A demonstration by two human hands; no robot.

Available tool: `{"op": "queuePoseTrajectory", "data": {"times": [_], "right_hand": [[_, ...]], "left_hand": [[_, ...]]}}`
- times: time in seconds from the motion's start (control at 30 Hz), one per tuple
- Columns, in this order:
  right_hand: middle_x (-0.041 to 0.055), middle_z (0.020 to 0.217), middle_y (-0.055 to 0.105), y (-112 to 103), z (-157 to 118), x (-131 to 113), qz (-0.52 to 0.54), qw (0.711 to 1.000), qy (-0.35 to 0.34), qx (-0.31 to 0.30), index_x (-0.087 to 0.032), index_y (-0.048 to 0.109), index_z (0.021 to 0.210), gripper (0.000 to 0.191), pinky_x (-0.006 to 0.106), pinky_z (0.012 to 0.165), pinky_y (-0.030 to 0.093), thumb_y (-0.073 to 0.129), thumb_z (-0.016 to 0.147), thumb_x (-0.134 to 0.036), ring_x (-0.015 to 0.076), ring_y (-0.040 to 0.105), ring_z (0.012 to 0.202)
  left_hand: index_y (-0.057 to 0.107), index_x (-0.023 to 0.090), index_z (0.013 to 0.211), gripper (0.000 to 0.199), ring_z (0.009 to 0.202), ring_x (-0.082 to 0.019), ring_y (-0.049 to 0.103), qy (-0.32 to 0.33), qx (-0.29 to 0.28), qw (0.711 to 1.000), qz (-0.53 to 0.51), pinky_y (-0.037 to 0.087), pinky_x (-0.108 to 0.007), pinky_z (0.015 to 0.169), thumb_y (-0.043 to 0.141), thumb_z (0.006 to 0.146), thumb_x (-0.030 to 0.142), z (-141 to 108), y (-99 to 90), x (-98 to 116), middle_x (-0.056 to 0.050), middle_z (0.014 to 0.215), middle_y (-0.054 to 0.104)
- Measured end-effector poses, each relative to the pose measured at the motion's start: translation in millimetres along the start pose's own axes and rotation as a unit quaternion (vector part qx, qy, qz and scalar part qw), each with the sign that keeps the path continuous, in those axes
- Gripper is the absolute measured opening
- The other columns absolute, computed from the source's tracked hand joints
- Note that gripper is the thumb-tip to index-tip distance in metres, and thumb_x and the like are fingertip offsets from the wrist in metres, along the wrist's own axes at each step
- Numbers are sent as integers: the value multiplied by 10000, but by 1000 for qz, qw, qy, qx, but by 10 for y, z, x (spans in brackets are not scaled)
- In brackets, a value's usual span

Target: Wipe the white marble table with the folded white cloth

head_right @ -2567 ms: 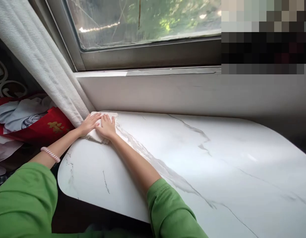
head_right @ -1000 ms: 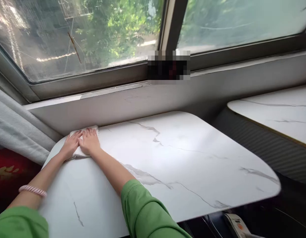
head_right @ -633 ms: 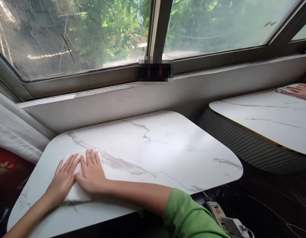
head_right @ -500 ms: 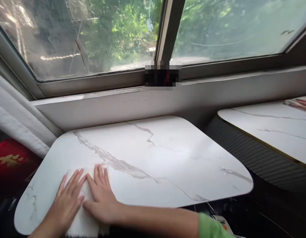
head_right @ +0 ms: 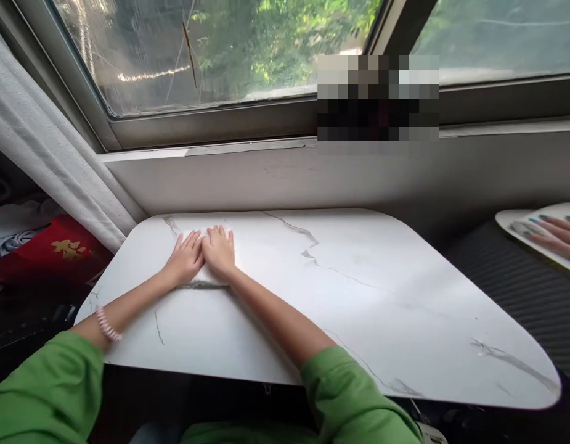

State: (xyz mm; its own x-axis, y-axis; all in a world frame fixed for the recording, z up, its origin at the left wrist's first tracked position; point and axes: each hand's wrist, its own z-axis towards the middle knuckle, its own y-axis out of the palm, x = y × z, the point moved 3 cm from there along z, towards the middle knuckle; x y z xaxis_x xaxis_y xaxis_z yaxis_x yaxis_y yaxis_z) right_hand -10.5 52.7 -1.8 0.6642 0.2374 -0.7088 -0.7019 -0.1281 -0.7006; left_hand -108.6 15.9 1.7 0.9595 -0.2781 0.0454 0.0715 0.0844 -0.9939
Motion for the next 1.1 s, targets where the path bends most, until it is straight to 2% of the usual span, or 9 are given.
{"op": "queuePoseTrajectory", "data": {"times": [0.13,0.23,0.37,0.5,0.63,0.77,0.97,1.1], "right_hand": [[142,1410,477,-105,492,167,-78,992,-20,92,-89,532,1279,461,442,1151,86,314,892,-216,234,312,1368],[135,1332,552,-151,738,285,-100,987,-21,124,-110,587,1194,419,441,1140,117,336,870,-198,240,384,1315],[141,1331,554,-162,886,356,-108,986,-15,128,-111,600,1176,412,435,1133,126,337,870,-198,241,382,1318],[154,1393,495,-172,855,328,-124,985,-19,115,-90,574,1216,438,447,1134,115,326,873,-200,244,339,1347],[144,1420,467,-222,705,297,-124,987,-34,94,-84,538,1276,475,430,1142,121,305,882,-210,234,318,1362],[137,1469,405,-305,363,340,-133,988,-40,63,-67,470,1353,518,432,1149,123,283,894,-219,233,277,1389],[116,1519,311,-492,-588,497,-131,990,-60,7,-60,383,1424,566,420,1171,96,292,890,-224,210,194,1425],[72,1533,272,-610,-1275,647,-106,991,-80,-10,-132,341,1457,580,460,1178,96,313,890,-252,192,158,1433]], "left_hand": [[273,123,1460,527,1421,-213,214,13,-5,1000,-10,89,-442,1170,301,954,268,723,46,-175,-119,1529,281],[305,143,1450,515,1409,-213,243,22,11,1000,-10,87,-435,1169,307,948,259,1027,115,-225,-110,1516,316],[345,172,1431,489,1396,-220,271,27,24,999,-16,117,-447,1162,301,951,252,1184,184,-258,-99,1509,334],[343,157,1432,488,1400,-224,262,30,28,999,-11,114,-455,1159,298,955,254,1163,177,-247,-105,1509,332],[317,140,1446,501,1408,-222,245,9,25,1000,-4,98,-460,1162,279,960,257,1028,142,-137,-117,1517,311],[286,125,1462,524,1426,-241,193,-1,15,1000,-6,75,-489,1165,273,961,279,735,126,135,-135,1533,264],[246,79,1471,564,1435,-285,137,16,13,1000,-22,72,-531,1162,285,957,306,-56,95,795,-168,1539,222],[199,46,1479,599,1434,-327,40,63,2,997,-52,72,-573,1153,311,956,317,-603,82,1206,-190,1548,154]]}}
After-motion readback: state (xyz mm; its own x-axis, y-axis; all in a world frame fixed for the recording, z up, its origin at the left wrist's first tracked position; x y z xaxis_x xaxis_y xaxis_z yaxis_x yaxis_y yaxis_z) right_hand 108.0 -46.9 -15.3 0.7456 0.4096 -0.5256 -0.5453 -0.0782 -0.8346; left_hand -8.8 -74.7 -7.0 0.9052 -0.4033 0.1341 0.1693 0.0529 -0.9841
